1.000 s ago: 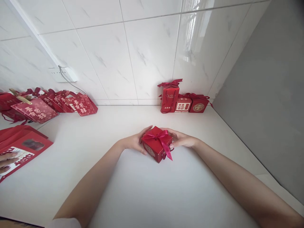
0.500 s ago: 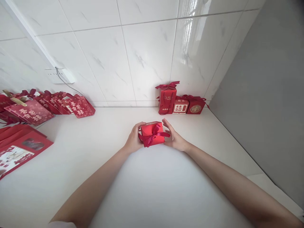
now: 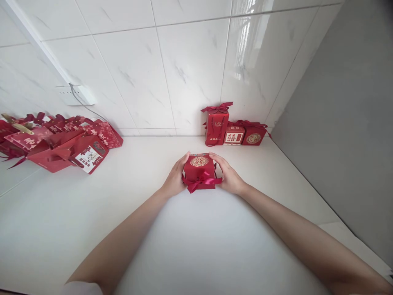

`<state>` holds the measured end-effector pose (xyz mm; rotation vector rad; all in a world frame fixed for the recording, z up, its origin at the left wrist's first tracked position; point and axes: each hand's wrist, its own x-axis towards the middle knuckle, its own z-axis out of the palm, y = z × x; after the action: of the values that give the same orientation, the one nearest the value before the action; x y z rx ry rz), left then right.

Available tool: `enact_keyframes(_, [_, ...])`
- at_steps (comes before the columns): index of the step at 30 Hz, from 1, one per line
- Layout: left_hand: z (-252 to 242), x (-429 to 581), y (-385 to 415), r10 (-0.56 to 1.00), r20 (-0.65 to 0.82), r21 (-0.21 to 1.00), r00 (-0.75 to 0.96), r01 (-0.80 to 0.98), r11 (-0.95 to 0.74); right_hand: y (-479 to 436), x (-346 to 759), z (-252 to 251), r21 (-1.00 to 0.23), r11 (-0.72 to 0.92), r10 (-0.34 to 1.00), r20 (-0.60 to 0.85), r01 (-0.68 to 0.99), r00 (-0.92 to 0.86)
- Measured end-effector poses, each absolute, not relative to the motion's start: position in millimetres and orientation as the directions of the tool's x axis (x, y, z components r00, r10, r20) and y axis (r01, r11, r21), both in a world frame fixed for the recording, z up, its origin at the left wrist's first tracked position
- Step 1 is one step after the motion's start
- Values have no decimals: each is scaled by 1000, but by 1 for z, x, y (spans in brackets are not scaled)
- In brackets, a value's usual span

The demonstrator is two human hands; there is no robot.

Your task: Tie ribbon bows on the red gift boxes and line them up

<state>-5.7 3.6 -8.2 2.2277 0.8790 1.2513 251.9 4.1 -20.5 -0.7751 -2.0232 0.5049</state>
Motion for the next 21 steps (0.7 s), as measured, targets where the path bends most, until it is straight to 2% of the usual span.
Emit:
enact_keyframes(3, [-7, -6, 4, 755, 547, 721, 363, 255, -645, 4, 252, -19, -703, 660, 741, 552, 264, -384])
enact_keyframes(6, [-8, -4, 7, 898, 372, 908, 237, 109, -405, 3, 246, -17, -883, 467, 804, 401, 49, -439])
enact_keyframes(8, [-10, -2, 10, 954, 241, 967, 179, 43, -252, 2, 242, -16, -943, 322, 811, 320, -83, -490])
enact_keyframes(10, [-11, -1, 13, 975, 169, 983, 145, 46, -177, 0, 237, -15, -960, 245, 826, 278, -133, -489])
enact_keyframes(15, [-12, -1, 19, 992, 99, 992, 78, 65, -104, -4, 233, -16, -977, 195, 879, 215, -91, -427])
enact_keyframes(21, [-13, -4, 14, 982, 111, 991, 156, 62, -122, -5, 230, -17, -994, 52, 934, 83, -98, -348])
